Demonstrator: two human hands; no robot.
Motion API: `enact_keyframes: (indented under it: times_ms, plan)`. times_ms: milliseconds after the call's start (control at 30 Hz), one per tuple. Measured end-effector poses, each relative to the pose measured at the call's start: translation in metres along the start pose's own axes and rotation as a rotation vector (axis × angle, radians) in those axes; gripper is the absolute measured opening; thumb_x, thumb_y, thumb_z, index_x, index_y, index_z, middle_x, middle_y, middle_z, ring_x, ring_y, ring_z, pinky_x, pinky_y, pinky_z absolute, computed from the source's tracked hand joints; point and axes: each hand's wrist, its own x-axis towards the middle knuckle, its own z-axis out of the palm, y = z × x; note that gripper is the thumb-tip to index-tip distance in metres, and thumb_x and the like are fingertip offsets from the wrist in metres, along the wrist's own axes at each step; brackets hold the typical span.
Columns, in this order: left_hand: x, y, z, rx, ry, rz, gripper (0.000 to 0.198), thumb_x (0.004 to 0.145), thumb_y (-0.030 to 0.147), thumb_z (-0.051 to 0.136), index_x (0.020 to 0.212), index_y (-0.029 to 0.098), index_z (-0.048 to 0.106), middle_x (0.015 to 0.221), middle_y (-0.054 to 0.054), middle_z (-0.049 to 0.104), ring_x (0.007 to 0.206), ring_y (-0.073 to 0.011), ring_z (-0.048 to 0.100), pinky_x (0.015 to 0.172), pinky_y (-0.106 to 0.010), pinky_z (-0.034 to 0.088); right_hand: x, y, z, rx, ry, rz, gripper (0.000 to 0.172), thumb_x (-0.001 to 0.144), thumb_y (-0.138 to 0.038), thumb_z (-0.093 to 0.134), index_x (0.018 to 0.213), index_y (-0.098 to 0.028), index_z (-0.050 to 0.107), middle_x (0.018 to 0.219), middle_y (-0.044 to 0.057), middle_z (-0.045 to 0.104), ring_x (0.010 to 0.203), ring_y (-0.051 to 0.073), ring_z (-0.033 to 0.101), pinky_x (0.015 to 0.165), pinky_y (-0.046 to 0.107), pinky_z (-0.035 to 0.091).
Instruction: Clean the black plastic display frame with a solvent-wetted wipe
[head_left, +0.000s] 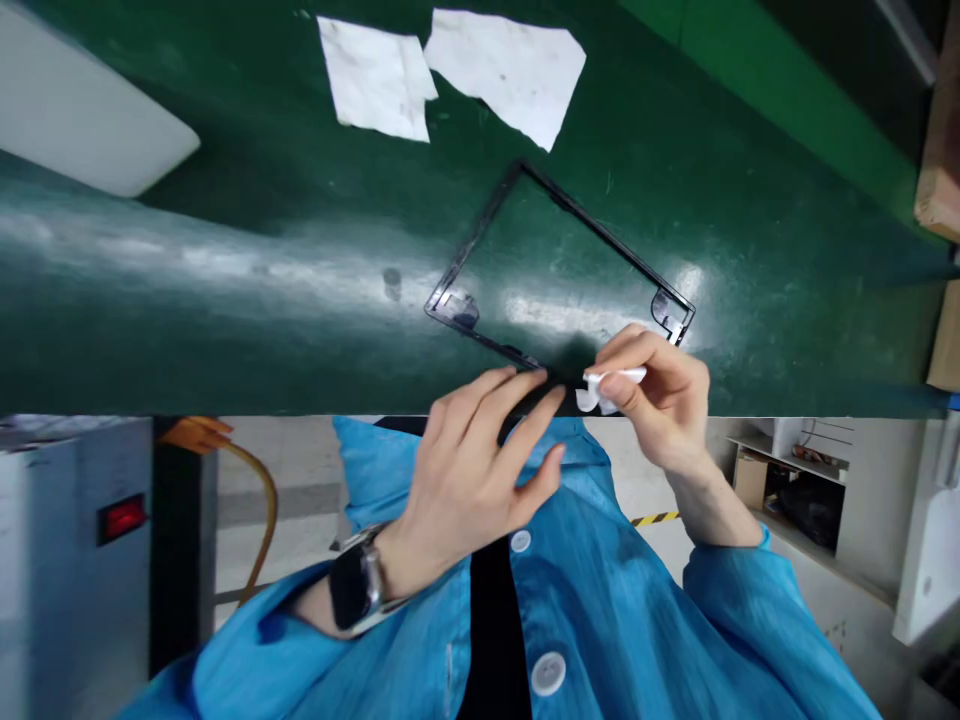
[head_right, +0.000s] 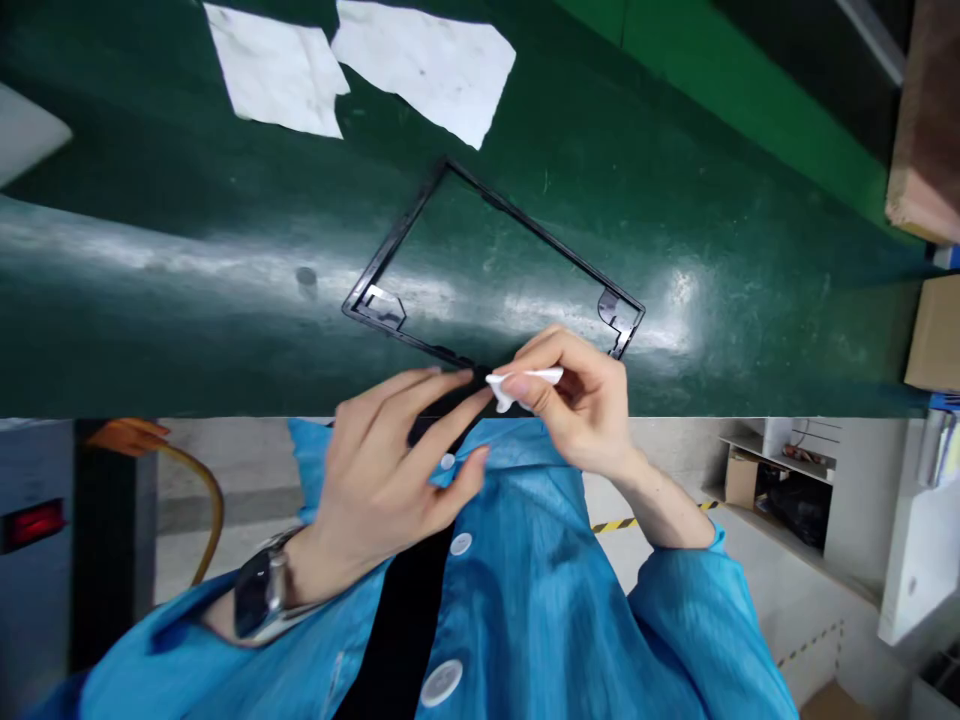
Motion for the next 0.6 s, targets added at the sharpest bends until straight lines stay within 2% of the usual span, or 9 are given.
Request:
enact_keyframes:
  times_ms: [67,167,300,367,433,500,600]
  plan:
    - [0.01,0.001,0.009,0.079,-0.057,-0.004,0.062,0.094,0.044,0.075,0.147,0.014,0.064,0.148,-0.018,0.071,0.137,-0.0364,0.069,0.105,-0.047,0.059,0.01,-0.002,-0.007,-0.063,-0.018,-0.031,0.009,0.098,-0.029,0.083,0.094,-0.021,0.082,0.084,0.0,0.074,0.078,0.01,0.067,0.071,0.024,0.054]
    - [0.014,-0.003,0.014,0.111,-0.059,-0.001,0.062,0.093,0.049,0.077,0.14,0.009,0.064,0.147,-0.021,0.071,0.143,-0.0375,0.068,0.111,-0.047,0.062,0.018,-0.002,-0.013,-0.128,-0.08,-0.075,0.005,0.097,-0.024,0.083,0.095,-0.021,0.081,0.087,-0.001,0.075,0.082,0.009,0.067,0.074,0.025,0.053]
    - [0.008,-0.026,0.001,0.075,-0.046,-0.058,0.031,0.092,0.034,0.081,0.112,0.015,0.067,0.141,-0.019,0.072,0.153,-0.0338,0.063,0.114,-0.042,0.066,0.021,-0.004,-0.019,-0.235,-0.112,-0.134,0.002,0.098,-0.02,0.081,0.097,-0.02,0.08,0.091,-0.001,0.077,0.086,0.009,0.068,0.074,0.023,0.05]
    - [0.007,-0.038,-0.008,0.062,-0.063,-0.074,0.028,0.092,0.024,0.078,0.116,0.016,0.067,0.149,-0.017,0.069,0.158,-0.0303,0.06,0.12,-0.042,0.065,0.022,-0.007,-0.023,-0.299,-0.128,-0.17,0.002,0.099,-0.019,0.08,0.098,-0.02,0.079,0.094,-0.001,0.077,0.089,0.009,0.068,0.077,0.023,0.052]
    - [0.006,-0.05,-0.014,0.063,-0.075,-0.073,0.047,0.092,0.018,0.076,0.137,0.013,0.063,0.161,-0.017,0.062,0.163,-0.0287,0.054,0.129,-0.044,0.061,0.024,-0.009,-0.027,-0.374,-0.148,-0.203,0.003,0.101,-0.021,0.079,0.099,-0.019,0.077,0.096,0.0,0.077,0.092,0.01,0.069,0.081,0.024,0.054]
    - [0.005,-0.059,-0.019,0.086,-0.065,-0.079,0.072,0.091,0.016,0.077,0.157,0.012,0.049,0.168,-0.02,0.055,0.167,-0.0313,0.048,0.135,-0.05,0.056,0.027,-0.01,-0.03,-0.442,-0.172,-0.232,0.006,0.104,-0.023,0.075,0.099,-0.019,0.076,0.098,0.001,0.077,0.095,0.011,0.071,0.083,0.026,0.056]
    - [0.0,-0.07,-0.023,0.139,-0.006,-0.165,0.091,0.088,0.019,0.08,0.168,0.014,0.036,0.17,-0.026,0.05,0.165,-0.0448,0.048,0.13,-0.069,0.053,0.032,-0.008,-0.034,-0.513,-0.194,-0.278,0.009,0.106,-0.023,0.071,0.099,-0.019,0.074,0.097,0.001,0.078,0.092,0.012,0.072,0.082,0.027,0.058]
